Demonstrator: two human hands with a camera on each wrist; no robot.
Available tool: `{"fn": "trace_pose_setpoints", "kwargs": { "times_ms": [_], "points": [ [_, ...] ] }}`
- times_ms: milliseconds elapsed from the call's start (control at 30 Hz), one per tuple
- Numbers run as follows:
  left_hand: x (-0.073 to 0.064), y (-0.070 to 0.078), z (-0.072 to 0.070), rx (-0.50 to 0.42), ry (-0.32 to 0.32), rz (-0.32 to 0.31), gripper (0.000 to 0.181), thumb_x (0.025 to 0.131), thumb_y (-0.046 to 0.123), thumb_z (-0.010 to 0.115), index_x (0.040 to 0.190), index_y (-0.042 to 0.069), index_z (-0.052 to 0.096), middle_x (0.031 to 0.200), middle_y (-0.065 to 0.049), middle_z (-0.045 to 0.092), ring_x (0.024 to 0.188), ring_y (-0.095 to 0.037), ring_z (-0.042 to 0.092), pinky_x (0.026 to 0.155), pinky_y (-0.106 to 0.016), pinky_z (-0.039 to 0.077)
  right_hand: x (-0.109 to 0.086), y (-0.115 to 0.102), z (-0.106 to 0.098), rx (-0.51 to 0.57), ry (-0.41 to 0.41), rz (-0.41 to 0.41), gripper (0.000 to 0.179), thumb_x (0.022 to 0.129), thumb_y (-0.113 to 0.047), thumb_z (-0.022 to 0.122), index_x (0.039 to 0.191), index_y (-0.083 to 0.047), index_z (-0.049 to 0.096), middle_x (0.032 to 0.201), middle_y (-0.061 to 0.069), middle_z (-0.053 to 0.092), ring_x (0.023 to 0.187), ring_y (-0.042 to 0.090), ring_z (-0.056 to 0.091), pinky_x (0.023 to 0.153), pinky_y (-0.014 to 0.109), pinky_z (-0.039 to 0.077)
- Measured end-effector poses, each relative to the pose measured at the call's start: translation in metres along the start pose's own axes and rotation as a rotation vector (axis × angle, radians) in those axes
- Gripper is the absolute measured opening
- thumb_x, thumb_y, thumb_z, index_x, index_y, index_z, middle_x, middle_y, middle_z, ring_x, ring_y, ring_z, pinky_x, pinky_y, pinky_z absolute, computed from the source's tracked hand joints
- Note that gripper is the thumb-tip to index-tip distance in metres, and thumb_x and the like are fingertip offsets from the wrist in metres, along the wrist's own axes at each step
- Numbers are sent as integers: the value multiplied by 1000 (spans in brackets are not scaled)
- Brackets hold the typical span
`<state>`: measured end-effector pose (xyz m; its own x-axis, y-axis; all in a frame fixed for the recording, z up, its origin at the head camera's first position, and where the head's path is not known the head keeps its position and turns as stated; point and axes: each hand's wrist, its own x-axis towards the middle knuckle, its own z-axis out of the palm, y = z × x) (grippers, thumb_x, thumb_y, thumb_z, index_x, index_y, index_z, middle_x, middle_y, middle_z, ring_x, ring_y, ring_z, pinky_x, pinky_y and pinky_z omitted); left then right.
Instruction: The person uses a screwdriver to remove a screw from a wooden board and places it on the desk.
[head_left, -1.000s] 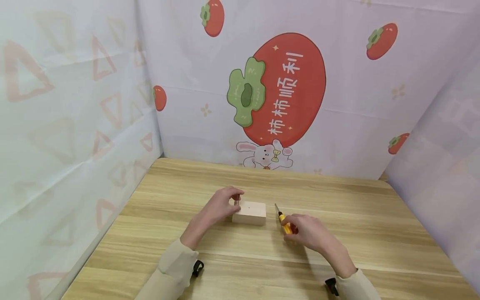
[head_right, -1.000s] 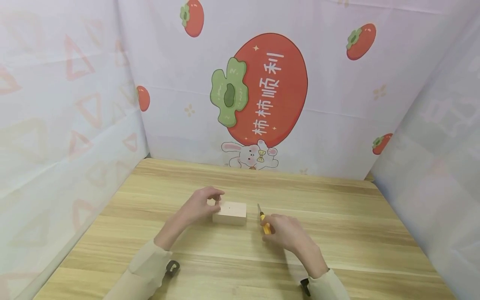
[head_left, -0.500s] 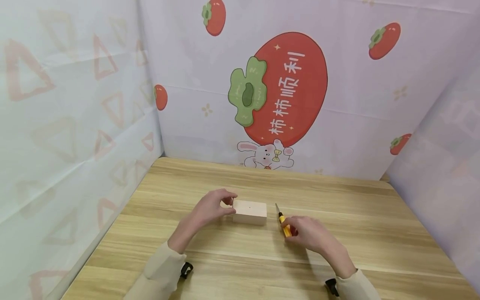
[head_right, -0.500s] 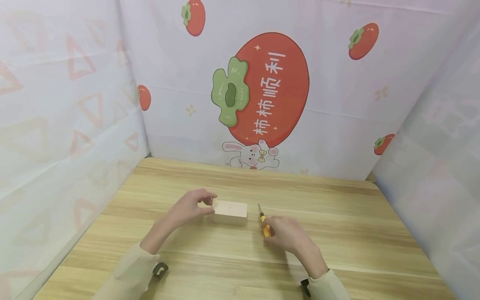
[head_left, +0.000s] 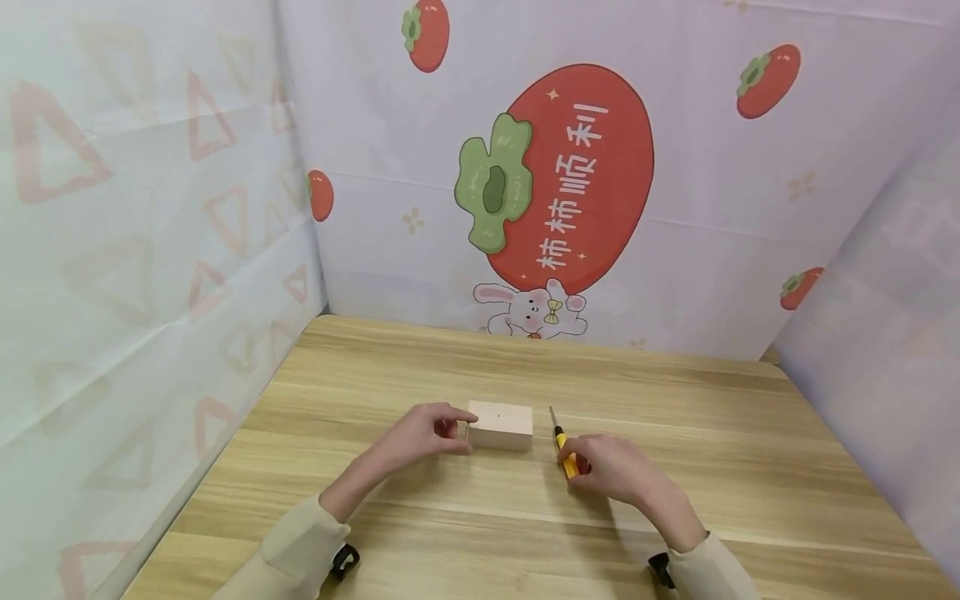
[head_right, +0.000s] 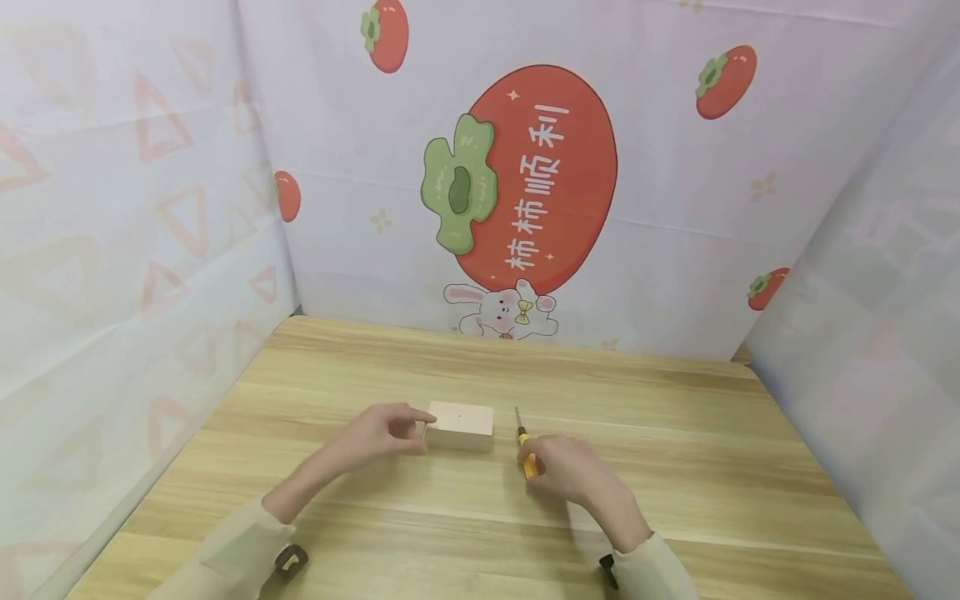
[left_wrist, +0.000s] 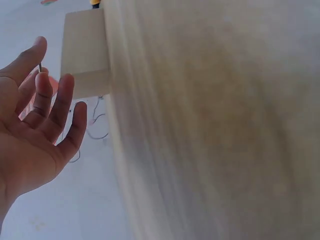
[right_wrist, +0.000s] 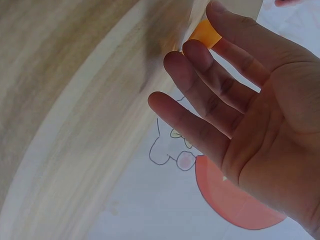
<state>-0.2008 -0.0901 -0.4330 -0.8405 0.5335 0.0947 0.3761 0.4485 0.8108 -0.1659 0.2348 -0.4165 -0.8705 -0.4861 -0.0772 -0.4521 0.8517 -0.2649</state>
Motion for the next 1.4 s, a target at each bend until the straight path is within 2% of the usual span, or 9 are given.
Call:
{"fn": "trace_pose_setpoints", "kwargs": {
  "times_ms": [100,433,533,700,967,1200,1400],
  "points": [
    [-2,0,4,-37,-31,-31,45,80,22,83,122,10,70,76,5,62,70,-9,53,63,-20,46,0,-1,-1,3,-3,-1,27,79,-24,83,104,-19,73,77,-12,57,69,3,47,62,24,40],
    [2,4,19,-35,-89,-104,46,79,27,84,120,12,72,69,5,61,56,-7,50,49,-21,41,-2,0,-2,31,-10,-31,22,78,-22,83,96,-20,70,74,-13,56,67,1,47,61,23,40],
    [2,5,23,17,-105,-128,45,78,28,84,119,13,73,68,5,60,54,-8,50,49,-23,41,-3,-1,-2,30,-14,-35,22,78,-21,83,94,-21,69,73,-13,55,66,1,47,60,23,39],
    [1,10,28,172,-126,-145,44,76,34,85,115,18,75,67,9,58,57,-7,50,52,-24,40,-2,-2,-2,22,-15,-38,23,77,-22,83,95,-22,68,72,-13,55,66,1,46,60,23,38],
    [1,9,33,321,-92,-172,44,70,37,88,110,25,77,66,12,55,57,-4,46,51,-23,35,-2,-4,-1,27,-25,-41,22,78,-20,83,94,-21,68,73,-13,54,65,1,46,60,23,38],
    [1,4,35,360,-81,-184,47,67,39,89,111,27,76,65,14,56,57,-4,46,51,-23,36,-2,-6,-1,16,-26,-36,22,78,-20,82,95,-22,68,73,-13,55,66,2,46,61,24,39],
    [-2,11,34,369,-75,-186,47,68,36,89,111,24,76,63,13,56,57,-4,46,52,-23,36,-2,-6,-1,32,-47,-26,21,79,-20,82,96,-24,69,75,-14,57,67,1,48,62,24,40]
  ]
}}
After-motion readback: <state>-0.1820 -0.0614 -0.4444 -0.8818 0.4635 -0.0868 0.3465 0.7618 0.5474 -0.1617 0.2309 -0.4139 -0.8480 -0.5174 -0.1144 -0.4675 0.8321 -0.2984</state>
